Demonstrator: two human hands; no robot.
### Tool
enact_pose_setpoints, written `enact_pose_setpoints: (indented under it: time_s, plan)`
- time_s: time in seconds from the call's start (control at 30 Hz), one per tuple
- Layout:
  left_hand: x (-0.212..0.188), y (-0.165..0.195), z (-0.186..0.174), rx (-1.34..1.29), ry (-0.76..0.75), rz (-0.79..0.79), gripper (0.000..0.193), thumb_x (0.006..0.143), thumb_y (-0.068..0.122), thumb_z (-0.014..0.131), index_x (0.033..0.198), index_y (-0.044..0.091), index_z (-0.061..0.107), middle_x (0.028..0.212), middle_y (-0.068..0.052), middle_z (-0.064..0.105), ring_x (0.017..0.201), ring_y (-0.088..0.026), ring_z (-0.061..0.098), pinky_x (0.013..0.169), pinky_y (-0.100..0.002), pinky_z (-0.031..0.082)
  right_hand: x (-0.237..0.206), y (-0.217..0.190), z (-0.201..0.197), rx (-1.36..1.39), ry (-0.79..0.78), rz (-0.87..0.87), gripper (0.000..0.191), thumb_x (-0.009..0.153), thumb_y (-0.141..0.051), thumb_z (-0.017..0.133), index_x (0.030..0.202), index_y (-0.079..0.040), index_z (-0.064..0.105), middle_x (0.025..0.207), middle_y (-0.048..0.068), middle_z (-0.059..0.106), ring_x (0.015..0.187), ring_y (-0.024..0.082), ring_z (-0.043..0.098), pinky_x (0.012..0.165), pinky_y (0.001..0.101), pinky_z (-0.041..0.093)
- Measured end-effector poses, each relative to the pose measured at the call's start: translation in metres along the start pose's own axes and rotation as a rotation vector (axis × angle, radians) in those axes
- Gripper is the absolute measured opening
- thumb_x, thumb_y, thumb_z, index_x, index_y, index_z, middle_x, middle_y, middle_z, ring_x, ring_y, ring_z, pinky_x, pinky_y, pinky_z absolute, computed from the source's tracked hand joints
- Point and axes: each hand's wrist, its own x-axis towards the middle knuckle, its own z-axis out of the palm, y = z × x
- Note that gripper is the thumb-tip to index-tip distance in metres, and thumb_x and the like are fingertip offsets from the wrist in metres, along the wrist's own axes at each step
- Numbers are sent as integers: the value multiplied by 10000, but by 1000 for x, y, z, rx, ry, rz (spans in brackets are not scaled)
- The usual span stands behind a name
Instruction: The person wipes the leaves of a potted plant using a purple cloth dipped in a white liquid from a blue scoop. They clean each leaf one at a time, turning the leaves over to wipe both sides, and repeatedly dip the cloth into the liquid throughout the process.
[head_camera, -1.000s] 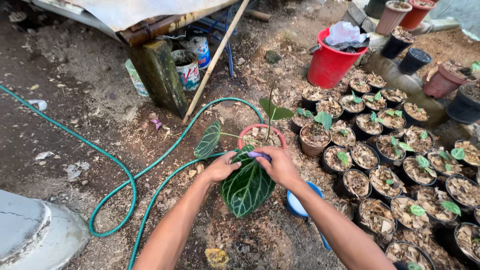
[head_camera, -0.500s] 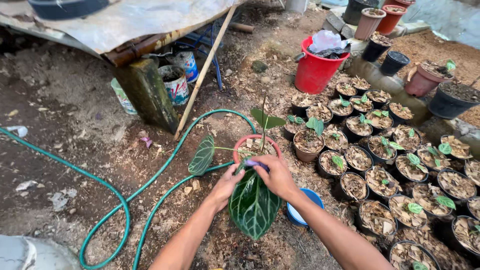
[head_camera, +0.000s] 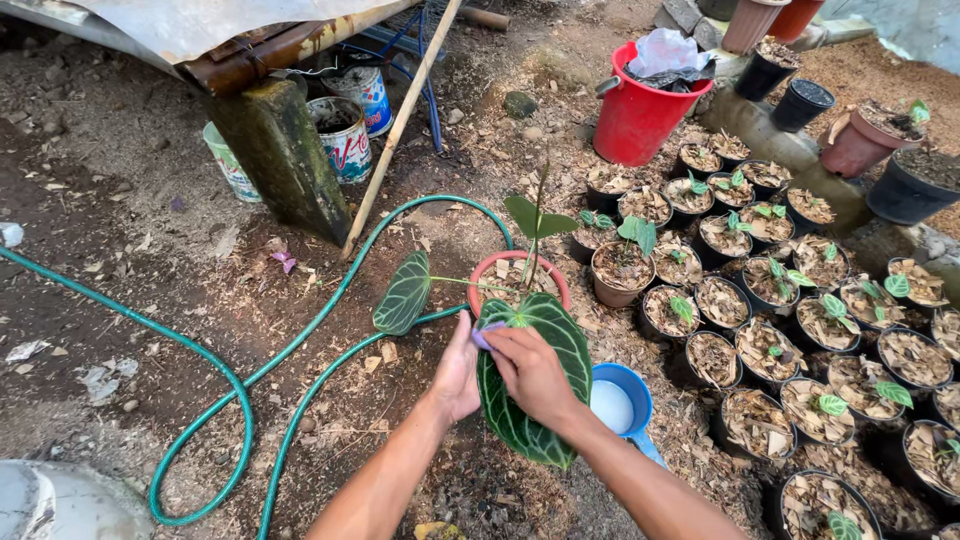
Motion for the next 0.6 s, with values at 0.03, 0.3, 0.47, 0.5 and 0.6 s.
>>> enact_pose_setpoints:
  time_s: [0.03, 0.3, 0.47, 0.5, 0.6]
  plan:
    - [-1, 2, -2, 23, 31, -14, 810, 999, 737, 340, 1475, 99, 492, 1390, -119, 599, 1278, -263, 566, 1101, -461, 453, 2, 0, -3, 93, -51, 8, 295, 877, -1, 696, 1165, -36, 743, 1143, 137, 743, 1056, 316, 700, 927, 402, 557]
    - [-6, 6, 5, 149, -35, -57, 995, 867, 847, 195, 1637, 217, 215, 1595, -97, 440, 1418, -274, 463, 1171, -492, 368, 35, 7, 3, -185, 224, 18, 303, 865, 10, 692, 1155, -58, 749, 1162, 141, 720, 1043, 336, 658, 916, 411, 539]
    - [-1, 6, -4, 81, 38, -15, 1036, 854, 879, 215, 1641, 206, 254, 1548, -86, 481, 1398, -249, 484, 1176, -468, 365, 12, -10, 8, -76, 99, -48, 321, 858, 9, 692, 1170, -44, 742, 1147, 134, 713, 1038, 320, 662, 914, 410, 543]
    - [0, 8, -7, 64, 28, 9, 1050, 855, 886, 221, 1641, 192, 274, 1522, -106, 502, 1376, -267, 500, 1169, -468, 374, 9, -12, 5, -9, 47, -33, 325, 856, 5, 696, 1174, -38, 740, 1148, 139, 717, 1046, 315, 672, 919, 410, 543]
    - [-1, 12, -14, 36, 17, -9, 1053, 859, 907, 219, 1636, 200, 293, 1426, -135, 545, 1226, -288, 510, 1112, -490, 423, 11, -7, -11, 204, -212, 318, 307, 899, -42, 675, 1189, -98, 760, 1061, 114, 753, 914, 302, 716, 847, 393, 579]
